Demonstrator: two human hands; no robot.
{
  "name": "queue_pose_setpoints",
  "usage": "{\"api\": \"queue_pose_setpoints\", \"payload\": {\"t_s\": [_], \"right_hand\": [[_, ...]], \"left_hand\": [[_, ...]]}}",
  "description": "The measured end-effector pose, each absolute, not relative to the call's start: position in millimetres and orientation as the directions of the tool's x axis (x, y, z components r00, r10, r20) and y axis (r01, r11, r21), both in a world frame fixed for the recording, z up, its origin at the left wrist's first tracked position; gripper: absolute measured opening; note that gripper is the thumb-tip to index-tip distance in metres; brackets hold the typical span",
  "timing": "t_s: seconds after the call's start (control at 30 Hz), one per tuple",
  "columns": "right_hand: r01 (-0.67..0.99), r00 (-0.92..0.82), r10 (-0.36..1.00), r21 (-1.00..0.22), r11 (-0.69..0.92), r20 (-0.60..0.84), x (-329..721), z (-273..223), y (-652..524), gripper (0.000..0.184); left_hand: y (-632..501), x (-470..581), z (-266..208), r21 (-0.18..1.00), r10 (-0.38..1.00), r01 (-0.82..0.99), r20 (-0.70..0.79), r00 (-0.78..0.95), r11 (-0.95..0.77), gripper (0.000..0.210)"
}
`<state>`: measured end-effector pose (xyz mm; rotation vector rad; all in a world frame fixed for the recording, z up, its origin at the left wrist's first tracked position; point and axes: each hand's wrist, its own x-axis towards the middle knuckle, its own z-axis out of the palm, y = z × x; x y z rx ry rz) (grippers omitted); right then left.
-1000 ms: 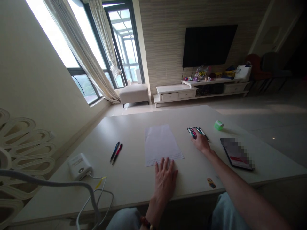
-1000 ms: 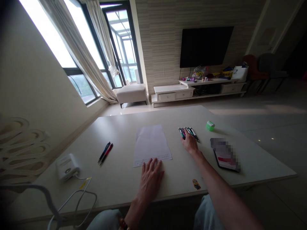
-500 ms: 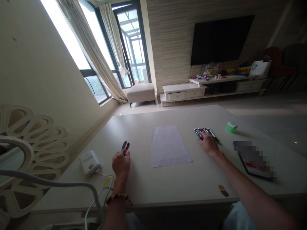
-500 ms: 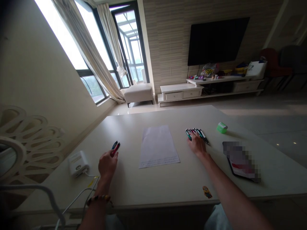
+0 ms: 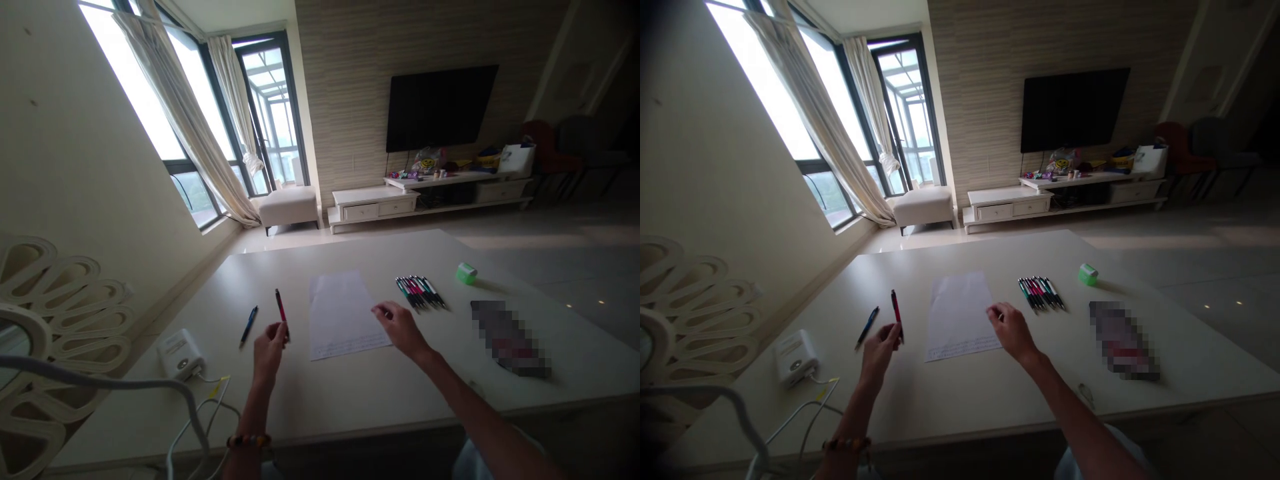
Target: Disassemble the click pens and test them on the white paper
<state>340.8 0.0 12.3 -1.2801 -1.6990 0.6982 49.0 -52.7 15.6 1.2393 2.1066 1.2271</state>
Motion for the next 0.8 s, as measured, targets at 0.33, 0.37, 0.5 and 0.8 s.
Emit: {"api": "queue_pose_setpoints", "payload": {"t_s": [0.33, 0.37, 0.5, 0.8], "right_hand": [[-0.111, -0.511, 0.837, -0.951, -0.289, -0.195, 302.8, -0.3, -47.8, 0.055], [-0.133, -0.522, 0.831, -0.944, -0.302, -0.192, 305.2, -1.5, -46.8, 0.052], [-0.068, -0.48, 0.861, -0.971, -0.231, -0.171, 315.1, -4.2, -42.3, 0.046], [-0.072, -0.287, 0.943, -0.978, -0.197, -0.169, 306.5, -8.2, -39.4, 0.05]], "left_hand": [[-57.7, 152.9, 2.8, 0.974, 0.994, -0.199, -0.103, 0.048, 0.11, 0.035], [-55.9, 151.6, 0.8, 0.984, 0.996, -0.149, -0.091, 0.025, 0.094, 0.038], [-56.9, 138.8, 3.9, 0.965, 0.961, 0.208, 0.201, -0.189, -0.161, 0.06], [-85.1, 151.5, 4.9, 0.404, 0.91, 0.844, 0.357, 0.209, -0.353, 0.018]]}}
